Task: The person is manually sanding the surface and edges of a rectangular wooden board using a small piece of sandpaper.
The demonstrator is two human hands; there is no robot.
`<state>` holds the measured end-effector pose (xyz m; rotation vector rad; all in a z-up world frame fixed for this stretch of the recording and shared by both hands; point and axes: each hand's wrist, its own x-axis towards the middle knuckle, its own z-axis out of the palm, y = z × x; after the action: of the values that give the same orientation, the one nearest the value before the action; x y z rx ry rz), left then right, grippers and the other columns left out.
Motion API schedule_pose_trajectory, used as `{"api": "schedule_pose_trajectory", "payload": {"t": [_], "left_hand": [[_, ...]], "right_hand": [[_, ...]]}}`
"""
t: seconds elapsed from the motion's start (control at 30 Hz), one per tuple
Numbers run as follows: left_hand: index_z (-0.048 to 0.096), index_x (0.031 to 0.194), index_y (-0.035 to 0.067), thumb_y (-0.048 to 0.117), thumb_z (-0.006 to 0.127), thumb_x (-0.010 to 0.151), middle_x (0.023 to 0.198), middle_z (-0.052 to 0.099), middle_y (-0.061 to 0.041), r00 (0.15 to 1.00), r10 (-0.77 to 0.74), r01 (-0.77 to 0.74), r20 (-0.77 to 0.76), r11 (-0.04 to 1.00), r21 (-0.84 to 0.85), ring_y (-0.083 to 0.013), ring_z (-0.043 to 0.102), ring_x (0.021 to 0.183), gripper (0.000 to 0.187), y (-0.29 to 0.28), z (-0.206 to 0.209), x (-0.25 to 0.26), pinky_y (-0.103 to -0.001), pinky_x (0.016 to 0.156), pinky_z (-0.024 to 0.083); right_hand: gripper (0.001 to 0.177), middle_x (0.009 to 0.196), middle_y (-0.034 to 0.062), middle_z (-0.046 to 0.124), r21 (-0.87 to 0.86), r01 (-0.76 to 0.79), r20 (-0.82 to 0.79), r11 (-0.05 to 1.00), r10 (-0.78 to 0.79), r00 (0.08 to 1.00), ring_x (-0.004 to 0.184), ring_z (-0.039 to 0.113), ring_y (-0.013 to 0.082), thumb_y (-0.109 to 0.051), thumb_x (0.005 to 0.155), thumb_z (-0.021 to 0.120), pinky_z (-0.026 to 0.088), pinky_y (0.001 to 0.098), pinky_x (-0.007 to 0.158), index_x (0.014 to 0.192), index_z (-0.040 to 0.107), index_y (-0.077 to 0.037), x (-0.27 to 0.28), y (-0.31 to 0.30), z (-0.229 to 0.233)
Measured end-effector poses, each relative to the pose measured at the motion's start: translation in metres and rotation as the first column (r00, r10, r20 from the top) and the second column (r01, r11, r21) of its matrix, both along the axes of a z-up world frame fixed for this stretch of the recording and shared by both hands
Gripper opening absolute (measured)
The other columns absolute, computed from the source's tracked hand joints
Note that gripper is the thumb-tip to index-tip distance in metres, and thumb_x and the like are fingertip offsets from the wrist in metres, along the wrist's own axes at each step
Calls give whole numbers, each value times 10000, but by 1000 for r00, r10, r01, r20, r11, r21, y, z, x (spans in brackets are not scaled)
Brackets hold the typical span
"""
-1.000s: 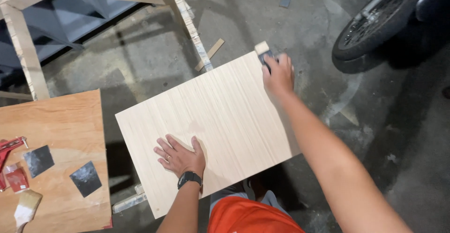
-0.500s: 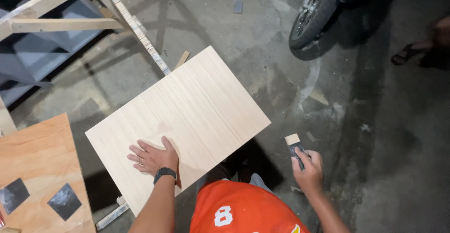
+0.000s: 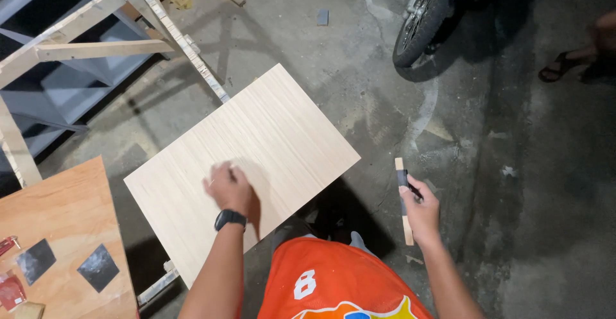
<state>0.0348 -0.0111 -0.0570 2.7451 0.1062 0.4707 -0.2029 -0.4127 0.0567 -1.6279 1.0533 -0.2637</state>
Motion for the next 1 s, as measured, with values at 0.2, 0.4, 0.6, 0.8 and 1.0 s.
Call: {"api": "schedule_pose_trajectory", "payload": {"t": [0.2, 0.4, 0.6, 0.8, 1.0], "left_hand": [[822, 1137, 313, 451, 726, 918, 1061, 793, 76, 930, -364, 366, -46, 928, 65, -187, 735, 1169, 276, -101, -24, 44, -511, 1224, 381], [288, 1755, 202, 628, 408, 1082, 1854, 185, -86, 656, -324, 547, -682, 826, 134, -418, 86, 1706, 806, -181, 67, 40, -616, 1362, 143], [220, 1772, 156, 685, 371, 1079, 1858, 138, -147, 606, -357, 612, -711, 780, 130, -448, 88, 1701, 884, -188, 32, 35, -653, 1357, 117], [169, 1777, 131, 671, 294, 1097, 1866, 88, -147, 535, -352, 671, -768, 729, 134, -411, 47, 1713, 877, -204, 64, 10, -622, 1370, 92], [173, 1776, 107, 620, 296, 1108, 1867, 95, -150, 475, -403, 740, -782, 664, 107, -388, 52, 1717, 851, -214, 98, -22, -604, 1375, 90]], "right_hand": [[344, 1105, 73, 727, 550, 70, 212, 832, -221, 952, 1032, 719, 177, -249, 1091, 685, 588, 352, 926, 1392, 643, -88, -5, -34, -31], [183, 1112, 214, 792, 781, -46, 301, 623, -311, 902, 965, 791, 340, -316, 1076, 694, 634, 435, 795, 1103, 668, -137, -14, -53, -37], [180, 1160, 241, 800, 835, -23, 264, 549, -364, 893, 982, 795, 352, -324, 1068, 711, 644, 431, 797, 1042, 656, -155, -25, -43, -18], [193, 1114, 224, 811, 841, -5, 231, 541, -350, 908, 958, 820, 365, -329, 1066, 714, 679, 473, 805, 1071, 647, -148, -26, -46, -39], [187, 1099, 213, 817, 834, -13, 223, 552, -315, 923, 967, 826, 346, -313, 1061, 720, 688, 473, 818, 1075, 634, -148, -19, -43, -44]]}}
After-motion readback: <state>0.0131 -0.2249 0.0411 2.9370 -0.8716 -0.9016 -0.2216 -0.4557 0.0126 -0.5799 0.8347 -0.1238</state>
